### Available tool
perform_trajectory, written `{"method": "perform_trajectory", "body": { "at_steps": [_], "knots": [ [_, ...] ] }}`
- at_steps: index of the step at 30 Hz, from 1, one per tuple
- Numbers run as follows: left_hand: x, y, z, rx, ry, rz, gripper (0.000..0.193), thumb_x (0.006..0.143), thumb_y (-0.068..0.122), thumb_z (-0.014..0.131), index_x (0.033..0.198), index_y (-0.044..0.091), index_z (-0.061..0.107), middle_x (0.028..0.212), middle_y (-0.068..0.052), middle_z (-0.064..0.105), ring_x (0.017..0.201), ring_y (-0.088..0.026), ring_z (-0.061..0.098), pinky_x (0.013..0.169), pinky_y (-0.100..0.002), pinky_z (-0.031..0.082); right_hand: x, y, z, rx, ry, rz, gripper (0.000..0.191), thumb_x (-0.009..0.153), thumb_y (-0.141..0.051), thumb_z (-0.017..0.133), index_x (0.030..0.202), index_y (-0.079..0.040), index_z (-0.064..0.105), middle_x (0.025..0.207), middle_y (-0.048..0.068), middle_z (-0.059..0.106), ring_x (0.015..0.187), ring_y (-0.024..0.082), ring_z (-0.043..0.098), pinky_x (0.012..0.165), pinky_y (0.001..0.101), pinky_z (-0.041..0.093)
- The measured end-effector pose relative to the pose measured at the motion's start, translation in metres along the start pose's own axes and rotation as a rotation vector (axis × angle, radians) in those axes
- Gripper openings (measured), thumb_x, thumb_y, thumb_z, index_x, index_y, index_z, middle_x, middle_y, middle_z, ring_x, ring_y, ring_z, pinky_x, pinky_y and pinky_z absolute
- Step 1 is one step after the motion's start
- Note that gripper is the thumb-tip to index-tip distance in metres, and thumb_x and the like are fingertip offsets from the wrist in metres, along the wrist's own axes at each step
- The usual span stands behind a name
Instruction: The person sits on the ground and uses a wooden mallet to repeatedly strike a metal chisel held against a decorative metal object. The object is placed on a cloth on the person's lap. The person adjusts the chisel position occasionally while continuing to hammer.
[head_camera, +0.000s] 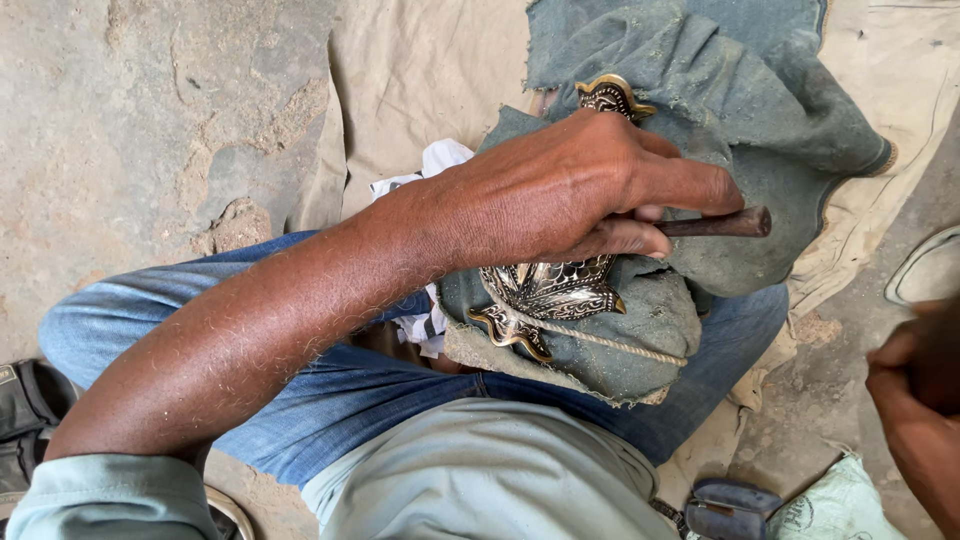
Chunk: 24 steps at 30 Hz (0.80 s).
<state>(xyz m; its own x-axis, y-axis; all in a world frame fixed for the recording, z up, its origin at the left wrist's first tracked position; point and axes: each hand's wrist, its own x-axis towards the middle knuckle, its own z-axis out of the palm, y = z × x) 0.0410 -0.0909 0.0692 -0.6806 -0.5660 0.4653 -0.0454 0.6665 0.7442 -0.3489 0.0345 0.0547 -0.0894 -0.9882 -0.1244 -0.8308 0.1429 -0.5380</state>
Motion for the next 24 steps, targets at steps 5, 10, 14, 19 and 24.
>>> {"method": "perform_trajectory", "body": {
  "at_steps": [5, 10, 14, 19, 24],
  "knots": [
    [0.003, 0.0, 0.001, -0.014, 0.024, 0.015, 0.044, 0.092, 0.021, 0.074, 0.131, 0.008, 0.06, 0.099, -0.014, 0.073, 0.086, -0.032, 0.073, 0.074, -0.049, 0.053, 0.004, 0.043, 0.002, 0.153, 0.015, -0.024, 0.025, 0.111, -0.004, 0.065, 0.13, 0.0, 0.049, 0.089, 0.007, 0.057, 0.067, 0.014, 0.055, 0.062, 0.0319, 0.048],
    [0.004, 0.001, 0.002, 0.05, 0.004, -0.037, 0.049, 0.088, 0.017, 0.08, 0.133, 0.011, 0.061, 0.095, -0.012, 0.074, 0.084, -0.029, 0.074, 0.072, -0.049, 0.051, 0.006, 0.066, 0.002, -0.16, -0.039, -0.024, 0.028, 0.105, 0.002, 0.066, 0.129, 0.003, 0.052, 0.088, 0.01, 0.058, 0.065, 0.017, 0.057, 0.061, 0.0334, 0.048],
    [0.003, 0.001, 0.004, 0.028, 0.056, -0.002, 0.047, 0.087, 0.013, 0.08, 0.129, 0.009, 0.06, 0.097, -0.014, 0.074, 0.082, -0.028, 0.073, 0.071, -0.048, 0.05, 0.004, 0.067, -0.002, -0.156, -0.038, -0.016, 0.032, 0.099, 0.008, 0.066, 0.129, 0.005, 0.054, 0.087, 0.013, 0.06, 0.064, 0.02, 0.058, 0.06, 0.0346, 0.049],
    [0.004, 0.001, 0.005, 0.055, 0.016, -0.05, 0.048, 0.086, 0.014, 0.081, 0.131, 0.011, 0.062, 0.091, -0.012, 0.073, 0.071, -0.025, 0.07, 0.067, -0.048, 0.049, 0.019, 0.04, -0.008, -0.298, -0.101, -0.034, 0.037, 0.093, 0.014, 0.067, 0.128, 0.007, 0.057, 0.085, 0.015, 0.061, 0.063, 0.023, 0.06, 0.058, 0.0361, 0.05],
    [0.001, 0.01, 0.006, 0.007, 0.121, -0.088, 0.038, 0.103, 0.016, 0.078, 0.137, 0.013, 0.06, 0.107, -0.005, 0.075, 0.08, -0.014, 0.077, 0.066, -0.037, 0.056, 0.021, -0.024, -0.002, -0.331, -0.026, -0.209, 0.043, 0.087, 0.02, 0.067, 0.128, 0.01, 0.059, 0.084, 0.018, 0.063, 0.061, 0.026, 0.062, 0.057, 0.0376, 0.05]
  ]
}}
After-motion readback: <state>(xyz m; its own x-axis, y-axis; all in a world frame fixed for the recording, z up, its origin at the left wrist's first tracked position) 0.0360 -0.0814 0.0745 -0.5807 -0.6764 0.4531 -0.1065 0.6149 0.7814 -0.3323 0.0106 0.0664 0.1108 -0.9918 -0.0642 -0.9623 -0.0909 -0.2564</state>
